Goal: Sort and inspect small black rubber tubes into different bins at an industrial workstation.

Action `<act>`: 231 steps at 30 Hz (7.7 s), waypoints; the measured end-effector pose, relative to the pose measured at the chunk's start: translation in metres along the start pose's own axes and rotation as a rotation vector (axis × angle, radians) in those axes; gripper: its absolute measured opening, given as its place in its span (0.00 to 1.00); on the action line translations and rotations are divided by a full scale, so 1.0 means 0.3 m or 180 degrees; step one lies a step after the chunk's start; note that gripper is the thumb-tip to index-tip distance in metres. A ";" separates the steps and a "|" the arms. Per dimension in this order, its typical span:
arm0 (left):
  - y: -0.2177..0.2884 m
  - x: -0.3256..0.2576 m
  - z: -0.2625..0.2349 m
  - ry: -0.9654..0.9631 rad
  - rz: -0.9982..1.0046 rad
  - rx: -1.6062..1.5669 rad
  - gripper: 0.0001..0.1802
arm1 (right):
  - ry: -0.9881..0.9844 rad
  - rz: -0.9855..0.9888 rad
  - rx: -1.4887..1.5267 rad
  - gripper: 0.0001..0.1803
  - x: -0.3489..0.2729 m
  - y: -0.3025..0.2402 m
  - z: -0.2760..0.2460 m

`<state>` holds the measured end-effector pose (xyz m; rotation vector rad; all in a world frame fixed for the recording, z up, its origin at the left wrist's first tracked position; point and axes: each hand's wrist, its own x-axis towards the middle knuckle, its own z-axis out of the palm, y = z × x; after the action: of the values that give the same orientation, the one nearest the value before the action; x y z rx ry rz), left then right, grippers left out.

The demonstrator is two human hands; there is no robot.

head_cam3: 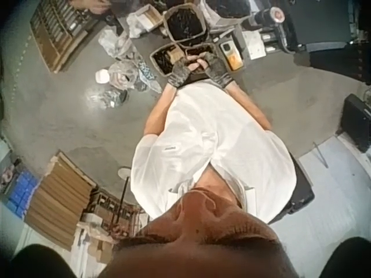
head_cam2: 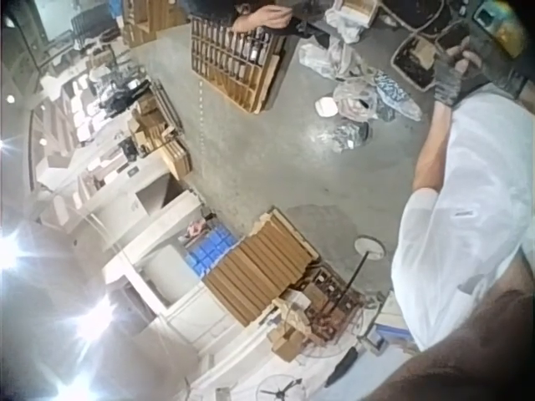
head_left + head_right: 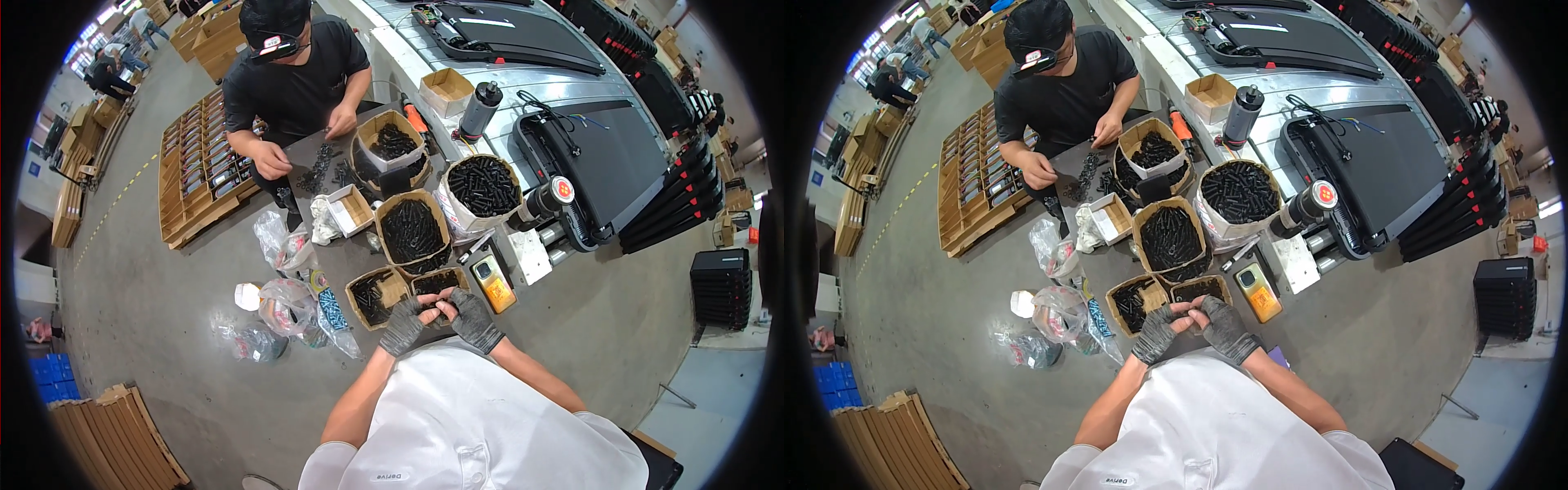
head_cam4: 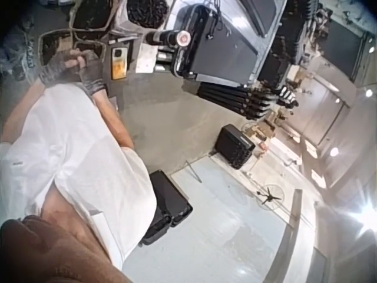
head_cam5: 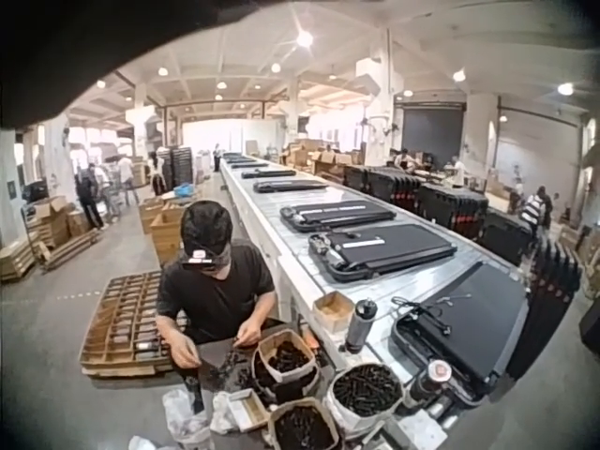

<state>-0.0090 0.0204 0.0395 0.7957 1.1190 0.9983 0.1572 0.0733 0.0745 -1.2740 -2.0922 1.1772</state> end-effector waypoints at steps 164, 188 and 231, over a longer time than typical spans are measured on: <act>-0.129 -0.042 0.154 0.1734 0.0556 0.2036 0.16 | -0.1244 0.1229 0.2031 0.17 0.005 0.138 -0.036; -0.032 -0.073 0.124 0.2050 0.0412 0.0371 0.12 | -0.0831 0.1885 0.4298 0.14 0.023 0.206 -0.003; -0.045 0.042 0.130 0.1932 0.0653 0.0144 0.11 | -0.0689 0.0604 0.1327 0.12 0.058 0.097 -0.072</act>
<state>0.0334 0.0260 0.0335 0.6665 1.6010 1.4472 0.1787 0.1046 0.0611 -1.2041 -1.7563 1.7934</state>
